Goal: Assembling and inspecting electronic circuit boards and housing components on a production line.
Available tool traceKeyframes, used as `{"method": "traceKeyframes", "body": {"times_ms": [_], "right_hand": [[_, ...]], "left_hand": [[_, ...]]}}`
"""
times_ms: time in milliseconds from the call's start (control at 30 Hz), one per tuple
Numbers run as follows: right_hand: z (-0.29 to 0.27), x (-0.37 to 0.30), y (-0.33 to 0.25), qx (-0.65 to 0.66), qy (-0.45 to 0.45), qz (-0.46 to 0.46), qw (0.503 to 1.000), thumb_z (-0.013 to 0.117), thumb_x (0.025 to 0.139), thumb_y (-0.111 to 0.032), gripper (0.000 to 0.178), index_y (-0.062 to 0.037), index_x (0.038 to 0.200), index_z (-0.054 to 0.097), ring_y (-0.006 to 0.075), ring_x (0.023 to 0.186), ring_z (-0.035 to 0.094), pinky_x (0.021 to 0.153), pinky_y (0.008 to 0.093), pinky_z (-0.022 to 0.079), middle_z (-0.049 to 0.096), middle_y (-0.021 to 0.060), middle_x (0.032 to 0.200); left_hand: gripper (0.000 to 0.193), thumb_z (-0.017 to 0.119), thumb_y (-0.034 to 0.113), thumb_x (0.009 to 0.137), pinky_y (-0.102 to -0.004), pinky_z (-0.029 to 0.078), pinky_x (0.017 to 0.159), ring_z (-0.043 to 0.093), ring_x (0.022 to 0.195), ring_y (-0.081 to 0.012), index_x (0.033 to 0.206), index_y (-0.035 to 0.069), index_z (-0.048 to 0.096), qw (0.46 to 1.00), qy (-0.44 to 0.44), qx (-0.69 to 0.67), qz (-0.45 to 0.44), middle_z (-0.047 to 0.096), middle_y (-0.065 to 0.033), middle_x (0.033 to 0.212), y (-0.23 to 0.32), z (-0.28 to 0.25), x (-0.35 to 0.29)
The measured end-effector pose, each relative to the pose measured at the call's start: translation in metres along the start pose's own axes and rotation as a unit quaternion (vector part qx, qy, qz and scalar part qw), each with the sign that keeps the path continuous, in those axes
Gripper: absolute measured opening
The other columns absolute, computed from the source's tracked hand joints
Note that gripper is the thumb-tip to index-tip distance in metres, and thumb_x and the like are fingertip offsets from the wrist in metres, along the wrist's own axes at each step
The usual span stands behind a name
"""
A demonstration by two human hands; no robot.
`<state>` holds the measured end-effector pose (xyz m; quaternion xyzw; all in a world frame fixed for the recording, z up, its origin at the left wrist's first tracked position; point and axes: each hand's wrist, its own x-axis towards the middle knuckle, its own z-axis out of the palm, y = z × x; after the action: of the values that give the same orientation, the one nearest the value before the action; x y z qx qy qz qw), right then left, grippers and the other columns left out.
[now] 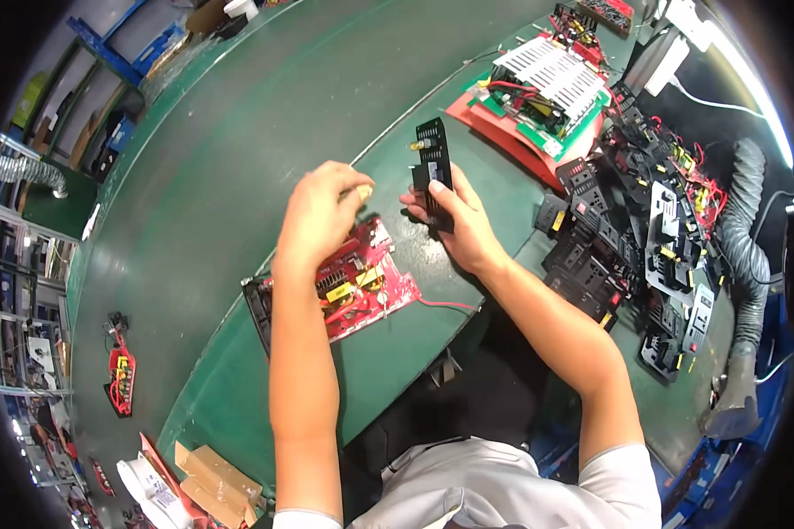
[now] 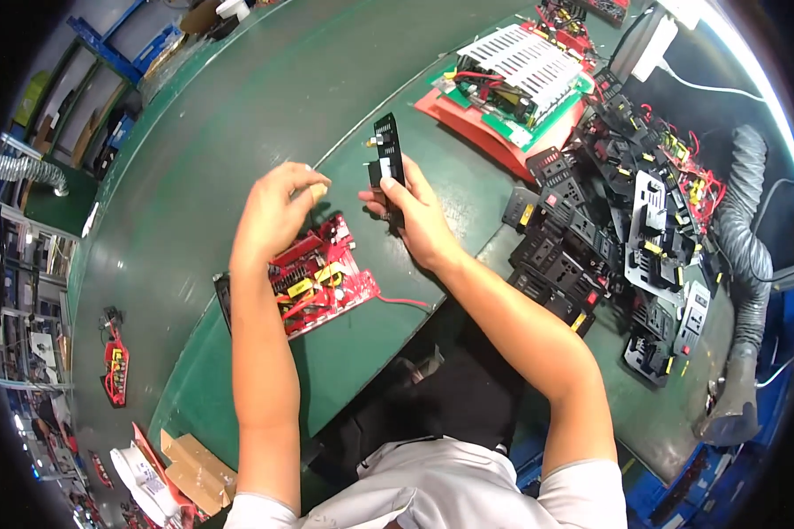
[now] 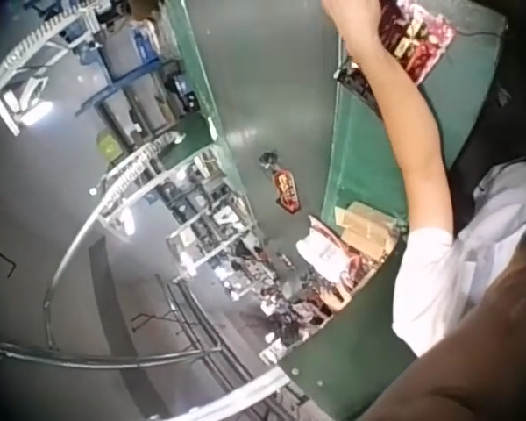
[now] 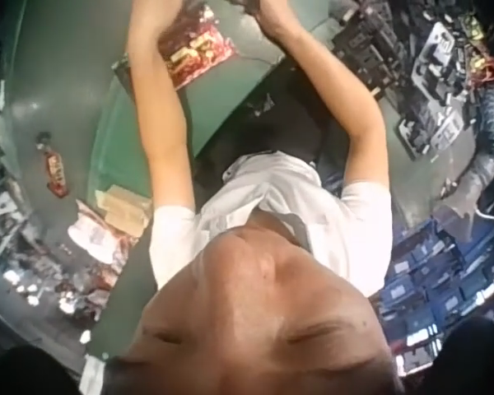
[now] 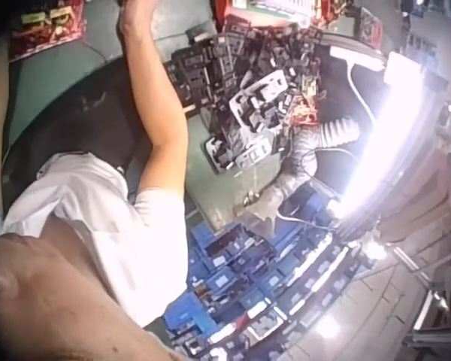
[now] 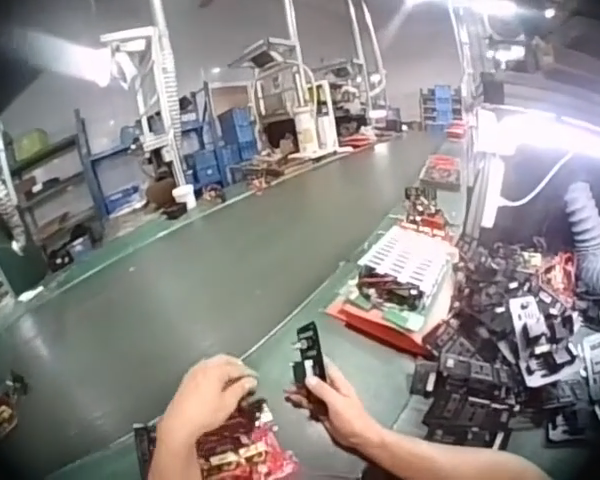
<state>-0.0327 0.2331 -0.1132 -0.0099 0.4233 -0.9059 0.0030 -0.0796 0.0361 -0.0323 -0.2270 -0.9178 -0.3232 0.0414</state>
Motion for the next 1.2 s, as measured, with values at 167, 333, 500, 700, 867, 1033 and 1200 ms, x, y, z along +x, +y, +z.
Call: {"method": "traceKeyframes", "body": {"times_ms": [167, 333, 500, 700, 867, 1033, 1200], "right_hand": [[0.007, -0.004, 0.002, -0.004, -0.027, 0.018, 0.999, 0.051, 0.099, -0.016, 0.037, -0.0051, 0.132, 0.04, 0.0255, 0.105, 0.063, 0.09, 0.0345, 0.052, 0.058, 0.0133, 0.113], [0.016, -0.007, 0.006, 0.003, -0.041, 0.054, 0.998, 0.051, 0.099, -0.016, 0.035, -0.0038, 0.13, 0.039, 0.0253, 0.103, 0.063, 0.089, 0.0346, 0.053, 0.058, 0.0147, 0.111], [0.013, -0.006, 0.005, 0.006, -0.046, 0.044, 0.998, 0.05, 0.099, -0.017, 0.035, -0.0028, 0.129, 0.038, 0.0252, 0.098, 0.065, 0.088, 0.0343, 0.054, 0.058, 0.0157, 0.11], [0.013, -0.009, 0.003, -0.015, -0.042, 0.057, 0.997, 0.049, 0.1, -0.016, 0.035, -0.0045, 0.131, 0.039, 0.0214, 0.093, 0.066, 0.082, 0.0323, 0.054, 0.06, 0.0138, 0.107], [0.013, -0.009, 0.002, -0.028, -0.055, 0.055, 0.997, 0.048, 0.1, -0.017, 0.042, -0.005, 0.138, 0.036, 0.0197, 0.089, 0.066, 0.078, 0.0308, 0.054, 0.06, 0.0132, 0.107], [0.014, -0.007, 0.001, -0.025, -0.056, 0.058, 0.996, 0.048, 0.099, -0.017, 0.042, -0.0044, 0.138, 0.038, 0.0191, 0.088, 0.065, 0.077, 0.0299, 0.054, 0.06, 0.0132, 0.106], [0.013, -0.007, 0.002, -0.026, -0.055, 0.057, 0.997, 0.049, 0.099, -0.018, 0.042, -0.0044, 0.138, 0.039, 0.0192, 0.088, 0.065, 0.077, 0.0298, 0.053, 0.06, 0.0132, 0.105]], "left_hand": [[0.022, 0.066, 0.016, 0.084, -0.0335, 0.048, 0.077, 0.063, 0.082, -0.0237, 0.101, 0.003, 0.071, 0.998, -0.039, -0.022, -0.031, 0.067, -0.0111, 0.089, 0.005, -0.011, -0.002], [0.023, 0.067, 0.016, 0.084, -0.0329, 0.047, 0.073, 0.061, 0.078, -0.0212, 0.102, 0.003, 0.071, 0.999, -0.045, -0.022, -0.012, 0.065, -0.0102, 0.086, 0.006, -0.005, 0.001], [0.023, 0.067, 0.014, 0.084, -0.0338, 0.047, 0.073, 0.06, 0.078, -0.0215, 0.104, 0.003, 0.071, 0.998, -0.054, -0.02, -0.002, 0.064, -0.0101, 0.086, 0.007, 0.0, 0.001], [0.024, 0.068, 0.015, 0.084, -0.0337, 0.046, 0.073, 0.06, 0.079, -0.0216, 0.105, 0.004, 0.07, 0.997, -0.069, -0.01, -0.022, 0.064, -0.01, 0.087, 0.015, -0.002, 0.0], [0.025, 0.068, 0.013, 0.084, -0.0333, 0.046, 0.073, 0.059, 0.077, -0.0209, 0.107, 0.004, 0.07, 0.998, -0.065, -0.019, -0.006, 0.063, -0.0098, 0.085, 0.014, -0.001, 0.001], [0.025, 0.067, 0.011, 0.084, -0.0328, 0.046, 0.073, 0.059, 0.078, -0.0203, 0.108, 0.004, 0.07, 0.997, -0.074, -0.018, -0.01, 0.063, -0.0098, 0.085, 0.011, -0.001, 0.002], [0.025, 0.066, 0.012, 0.085, -0.0321, 0.047, 0.075, 0.06, 0.08, -0.0206, 0.108, 0.003, 0.07, 0.996, -0.078, -0.03, -0.013, 0.064, -0.0101, 0.088, 0.012, -0.002, 0.003]]}}
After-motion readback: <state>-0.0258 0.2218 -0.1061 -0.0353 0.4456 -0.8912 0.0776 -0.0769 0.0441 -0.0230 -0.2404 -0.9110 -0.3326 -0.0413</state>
